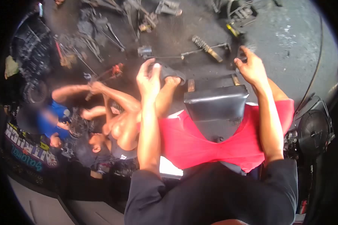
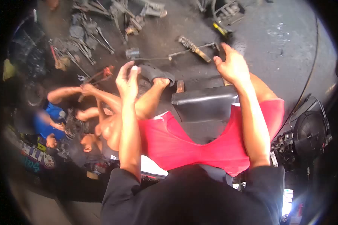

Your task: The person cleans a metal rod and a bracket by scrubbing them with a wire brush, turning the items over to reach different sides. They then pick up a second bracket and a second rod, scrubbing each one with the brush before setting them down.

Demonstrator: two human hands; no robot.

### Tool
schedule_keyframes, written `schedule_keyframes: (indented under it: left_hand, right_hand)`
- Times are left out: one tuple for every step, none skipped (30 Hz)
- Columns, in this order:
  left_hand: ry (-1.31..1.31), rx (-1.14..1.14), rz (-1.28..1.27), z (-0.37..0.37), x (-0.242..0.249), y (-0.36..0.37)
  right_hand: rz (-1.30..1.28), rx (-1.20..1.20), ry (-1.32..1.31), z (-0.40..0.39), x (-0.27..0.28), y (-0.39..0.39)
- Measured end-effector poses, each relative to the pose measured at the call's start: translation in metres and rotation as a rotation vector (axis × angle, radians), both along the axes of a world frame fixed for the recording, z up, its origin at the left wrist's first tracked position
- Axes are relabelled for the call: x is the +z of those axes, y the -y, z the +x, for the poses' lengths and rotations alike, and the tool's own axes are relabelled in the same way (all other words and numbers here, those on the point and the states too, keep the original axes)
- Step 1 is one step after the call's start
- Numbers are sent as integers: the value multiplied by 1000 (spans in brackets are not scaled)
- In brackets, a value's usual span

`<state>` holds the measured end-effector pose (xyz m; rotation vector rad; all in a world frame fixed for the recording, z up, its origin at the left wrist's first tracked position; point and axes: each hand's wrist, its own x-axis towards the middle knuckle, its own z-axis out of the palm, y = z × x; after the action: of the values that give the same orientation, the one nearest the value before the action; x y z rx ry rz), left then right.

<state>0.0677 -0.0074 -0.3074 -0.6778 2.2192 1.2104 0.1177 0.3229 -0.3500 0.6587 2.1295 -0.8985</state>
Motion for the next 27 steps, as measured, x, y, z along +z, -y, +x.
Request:
schedule_keyframes:
  left_hand:
    - [13,-68,24,15,-46,1]
    - [12,-52,75,19,-83,-13]
    - [99,-348,-125,14,-81,-26]
    - [173,-641,-333,7,-83,-35]
    - [180,-627,-317,7,-81,-36]
    - [114,-484,-244,10,-72,-35]
    - [43,-354,-175,13,-60,-32]
    - [66,-268,-135,14,-46,-25]
    - [58,-182,-90,15,-32,-16]
    - [-123,-215,-123,21,-22,-6]
    - [-313,-244,-157,27,-14,1]
    - [-436,-142,-265,25,4,-19]
    - [-532,-30,-374,30,21,-39]
    - [-539,-18,-377,42,28,-24]
    - [-661,-232,-281,49,33,-1]
    - [-773,-443,-185,60,39,13]
    - [-695,-277,-77,67,44,11]
    - [-609,-117,-21,76,50,-2]
    - [-536,40,36,81,55,-12]
    - [-593,-115,-67,85,51,-4]
    - [-616,-115,-70,91,58,-4]
    - [-601,-58,-11,99,65,-5]
    - [-572,-2,43,109,74,-5]
    - [-653,-114,-72,118,75,5]
    - [-673,-107,-74,125,72,14]
    - [-737,-51,-87,131,66,22]
    - [-791,1,-99,136,62,28]
  right_hand:
    - [-116,-49,-145,-19,-2,3]
    - [-166,-79,-185,-31,-8,0]
    - [-204,-110,-208,-33,-6,7]
    - [-252,-136,-219,-36,-6,15]
    - [-267,-102,-288,-34,-6,22]
    - [-195,-15,-290,-32,-12,25]
    - [-122,59,-297,-27,-19,25]
    - [-4,235,-307,-25,-24,24]
    - [55,293,-271,-24,-22,27]
    - [81,359,-358,-24,-26,27]
    - [114,425,-453,-25,-27,27]
    - [134,434,-504,-27,-22,34]
    - [128,388,-569,-29,-11,44]
    - [109,336,-611,-26,1,55]
    - [84,324,-650,-22,14,68]
    - [114,388,-673,-13,40,84]
    - [144,449,-702,-4,66,99]
    - [141,454,-716,6,53,91]
    - [71,431,-673,6,19,72]
    - [7,408,-637,0,-9,56]
    - [100,448,-592,-4,-21,49]
    - [190,487,-527,-1,-32,43]
    - [180,488,-521,7,-47,39]
    - [247,560,-446,11,-63,35]
    - [316,632,-380,11,-79,34]
    - [319,619,-266,14,-98,37]
    - [317,601,-141,24,-120,42]
